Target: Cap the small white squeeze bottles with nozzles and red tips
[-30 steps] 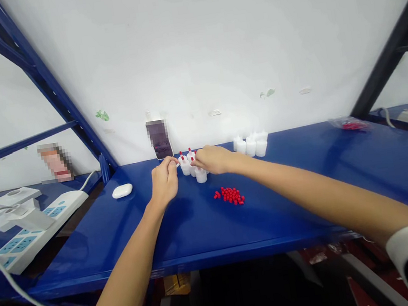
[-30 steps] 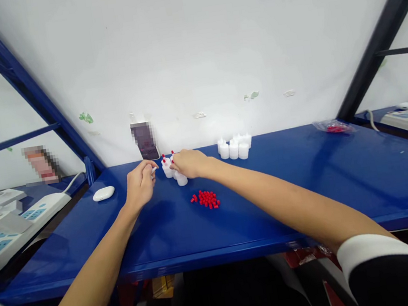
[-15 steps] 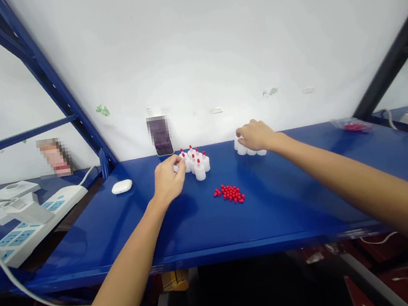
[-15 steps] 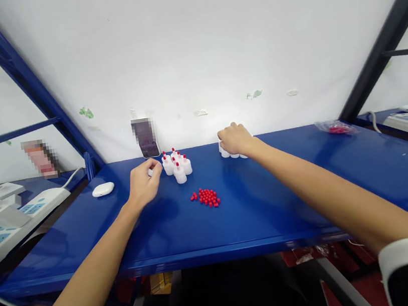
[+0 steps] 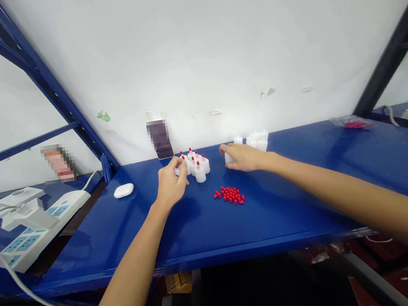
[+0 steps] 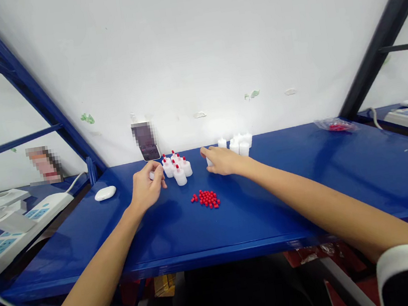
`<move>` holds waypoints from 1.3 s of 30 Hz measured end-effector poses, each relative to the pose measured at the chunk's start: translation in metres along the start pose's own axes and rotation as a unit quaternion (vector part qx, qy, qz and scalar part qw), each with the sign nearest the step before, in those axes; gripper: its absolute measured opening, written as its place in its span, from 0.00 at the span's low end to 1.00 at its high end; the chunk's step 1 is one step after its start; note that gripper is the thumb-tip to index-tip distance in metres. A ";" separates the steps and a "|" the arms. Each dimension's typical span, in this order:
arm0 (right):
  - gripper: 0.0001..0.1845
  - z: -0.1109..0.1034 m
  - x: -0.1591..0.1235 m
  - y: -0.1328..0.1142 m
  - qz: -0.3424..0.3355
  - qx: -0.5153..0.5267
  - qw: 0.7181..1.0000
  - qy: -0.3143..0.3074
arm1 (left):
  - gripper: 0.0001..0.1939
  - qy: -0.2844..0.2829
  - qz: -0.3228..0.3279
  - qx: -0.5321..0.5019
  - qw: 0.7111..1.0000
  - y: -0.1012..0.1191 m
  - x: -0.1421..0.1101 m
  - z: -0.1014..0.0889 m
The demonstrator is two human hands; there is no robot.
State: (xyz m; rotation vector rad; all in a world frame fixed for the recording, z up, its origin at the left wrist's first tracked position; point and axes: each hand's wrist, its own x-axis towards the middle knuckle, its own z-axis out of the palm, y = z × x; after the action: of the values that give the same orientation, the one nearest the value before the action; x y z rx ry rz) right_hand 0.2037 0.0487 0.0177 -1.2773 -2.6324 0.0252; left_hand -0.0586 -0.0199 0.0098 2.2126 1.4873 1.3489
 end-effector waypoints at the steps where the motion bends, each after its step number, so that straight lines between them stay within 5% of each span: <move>1: 0.21 0.004 0.001 0.001 -0.005 0.010 1.000 -0.002 | 0.14 -0.012 0.018 0.004 1.000 0.001 0.000 0.000; 5: 0.18 0.010 0.003 -0.004 -0.032 0.089 0.994 0.052 | 0.16 -0.025 0.100 0.070 0.992 0.007 -0.001 0.001; 9: 0.16 -0.003 0.001 -0.029 0.009 0.255 0.956 0.144 | 0.18 -0.024 0.110 0.093 0.989 0.009 -0.002 0.001; 14: 0.18 -0.017 -0.001 -0.067 -0.017 0.466 0.875 0.133 | 0.19 -0.052 0.089 0.038 0.994 0.004 -0.004 0.002; 18: 0.20 -0.014 0.000 -0.081 -0.022 0.506 0.851 0.136 | 0.08 -0.069 0.079 0.038 0.994 0.004 -0.005 0.005; 27: 0.24 -0.007 0.005 -0.094 -0.035 0.506 0.851 0.141 | 0.29 -0.091 0.067 0.025 0.993 0.007 -0.008 0.008; 39: 0.25 -0.007 -0.004 -0.110 -0.075 0.329 0.926 0.170 | 0.22 -0.013 0.075 -0.004 0.997 -0.005 -0.003 0.008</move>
State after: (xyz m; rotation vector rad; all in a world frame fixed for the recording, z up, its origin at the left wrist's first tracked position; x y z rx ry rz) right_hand 0.1221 -0.0238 0.0361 -0.7624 -2.1297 0.5577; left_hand -0.0561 -0.0177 0.0005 2.3695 1.3266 1.3595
